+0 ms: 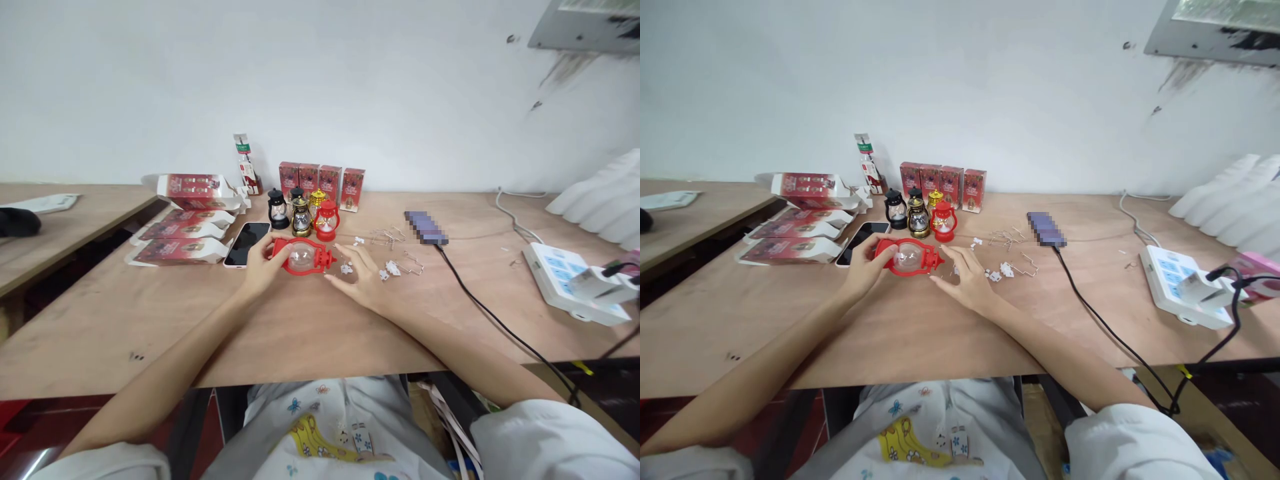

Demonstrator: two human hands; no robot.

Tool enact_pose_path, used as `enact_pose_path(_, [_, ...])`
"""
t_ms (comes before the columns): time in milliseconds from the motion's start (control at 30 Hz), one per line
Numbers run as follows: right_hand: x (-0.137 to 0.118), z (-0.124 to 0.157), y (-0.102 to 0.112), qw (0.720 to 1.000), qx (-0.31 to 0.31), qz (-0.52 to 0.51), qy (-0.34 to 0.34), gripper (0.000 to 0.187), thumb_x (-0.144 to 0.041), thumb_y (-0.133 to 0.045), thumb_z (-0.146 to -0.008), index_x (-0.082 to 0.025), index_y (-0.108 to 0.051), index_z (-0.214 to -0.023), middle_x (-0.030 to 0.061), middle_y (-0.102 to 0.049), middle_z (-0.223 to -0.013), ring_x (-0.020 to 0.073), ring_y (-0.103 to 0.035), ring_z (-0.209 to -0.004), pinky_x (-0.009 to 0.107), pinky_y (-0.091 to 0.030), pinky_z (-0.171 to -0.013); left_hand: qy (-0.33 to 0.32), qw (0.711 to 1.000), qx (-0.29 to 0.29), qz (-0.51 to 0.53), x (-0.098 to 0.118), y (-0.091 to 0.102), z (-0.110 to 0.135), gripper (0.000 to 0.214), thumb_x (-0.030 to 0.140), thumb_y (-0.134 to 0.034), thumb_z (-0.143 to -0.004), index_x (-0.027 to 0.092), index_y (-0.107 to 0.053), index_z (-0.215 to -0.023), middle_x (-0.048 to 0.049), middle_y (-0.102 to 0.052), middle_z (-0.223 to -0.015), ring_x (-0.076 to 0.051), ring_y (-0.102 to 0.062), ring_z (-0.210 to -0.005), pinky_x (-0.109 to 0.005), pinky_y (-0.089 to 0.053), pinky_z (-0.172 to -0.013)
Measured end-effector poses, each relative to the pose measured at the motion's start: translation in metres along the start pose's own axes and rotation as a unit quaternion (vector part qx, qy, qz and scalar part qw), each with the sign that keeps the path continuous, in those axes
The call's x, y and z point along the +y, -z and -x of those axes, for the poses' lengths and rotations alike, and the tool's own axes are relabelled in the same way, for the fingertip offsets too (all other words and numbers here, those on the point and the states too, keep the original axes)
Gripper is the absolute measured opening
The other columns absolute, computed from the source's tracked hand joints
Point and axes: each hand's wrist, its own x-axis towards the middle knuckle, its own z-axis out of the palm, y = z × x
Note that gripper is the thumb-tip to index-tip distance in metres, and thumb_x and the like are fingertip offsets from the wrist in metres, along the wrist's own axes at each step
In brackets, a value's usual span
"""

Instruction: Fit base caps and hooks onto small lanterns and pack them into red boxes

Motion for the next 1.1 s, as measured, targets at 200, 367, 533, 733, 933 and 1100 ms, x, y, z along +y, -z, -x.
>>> enact_pose_path(200, [0.001, 0.0, -0.001, 1.0, 0.0, 0.002, -0.011, 0.05, -0.037, -0.063, -0.082, -0.025, -0.048, -0.128, 0.0099, -0.06, -0.111, 0.0245, -0.057, -0.105, 0.044, -0.047, -0.095, -0.002, 1.0, -0.008, 0.015, 0.003, -0.001, 0.003, 0.025, 0.04, -0.061, -0.073, 0.02, -0.062, -0.088, -0.0031, -0.067, -0.093, -0.017, -0.062, -0.082, -0.029, -0.052, -0.073])
enact_pose_path(367, [0.002, -0.001, -0.002, 1.0, 0.007, 0.014, 0.007, 0.049, -0.035, -0.063, -0.082, -0.023, -0.049, -0.127, 0.01, -0.06, -0.108, 0.0227, -0.059, -0.102, 0.041, -0.049, -0.091, 0.016, 0.999, 0.0, 0.037, 0.0, -0.003, 0.001, 0.027, 0.04, -0.062, -0.07, 0.019, -0.064, -0.087, -0.0026, -0.067, -0.09, -0.016, -0.061, -0.079, -0.027, -0.051, -0.069])
enact_pose_path(533, [0.001, -0.002, -0.002, 0.999, 0.024, 0.016, 0.03, 0.048, -0.033, -0.065, -0.081, -0.021, -0.05, -0.126, 0.0093, -0.061, -0.105, 0.0213, -0.06, -0.097, 0.039, -0.051, -0.087, 0.083, 0.99, 0.008, 0.116, -0.009, -0.006, -0.001, 0.03, 0.042, -0.063, -0.069, 0.016, -0.066, -0.084, -0.0026, -0.066, -0.082, -0.014, -0.059, -0.071, -0.025, -0.049, -0.063])
enact_pose_path(733, [0.001, -0.004, 0.001, 0.998, 0.017, -0.009, 0.055, 0.051, -0.031, -0.067, -0.08, -0.02, -0.049, -0.127, 0.0111, -0.061, -0.11, 0.0205, -0.06, -0.103, 0.037, -0.05, -0.091, 0.073, 0.99, -0.006, 0.122, -0.01, -0.004, -0.001, 0.028, 0.039, -0.067, -0.068, 0.017, -0.068, -0.085, -0.0006, -0.066, -0.081, -0.012, -0.058, -0.068, -0.022, -0.047, -0.06])
enact_pose_path(933, [0.001, -0.005, 0.002, 0.998, -0.012, -0.051, 0.042, 0.054, -0.032, -0.068, -0.08, -0.02, -0.048, -0.129, 0.0115, -0.06, -0.116, 0.0193, -0.06, -0.106, 0.035, -0.051, -0.092, 0.085, 0.989, -0.017, 0.123, -0.006, -0.004, 0.0, 0.031, 0.04, -0.067, -0.066, 0.016, -0.067, -0.086, -0.0021, -0.066, -0.083, -0.014, -0.06, -0.071, -0.023, -0.049, -0.061])
enact_pose_path(1100, [0.001, -0.004, 0.0, 0.997, -0.005, -0.066, 0.035, 0.054, -0.033, -0.069, -0.079, -0.019, -0.049, -0.127, 0.0117, -0.062, -0.113, 0.0188, -0.062, -0.102, 0.034, -0.053, -0.09, 0.089, 0.989, -0.018, 0.118, -0.007, -0.005, -0.001, 0.035, 0.042, -0.066, -0.066, 0.015, -0.067, -0.088, -0.0036, -0.067, -0.084, -0.015, -0.061, -0.071, -0.025, -0.05, -0.061])
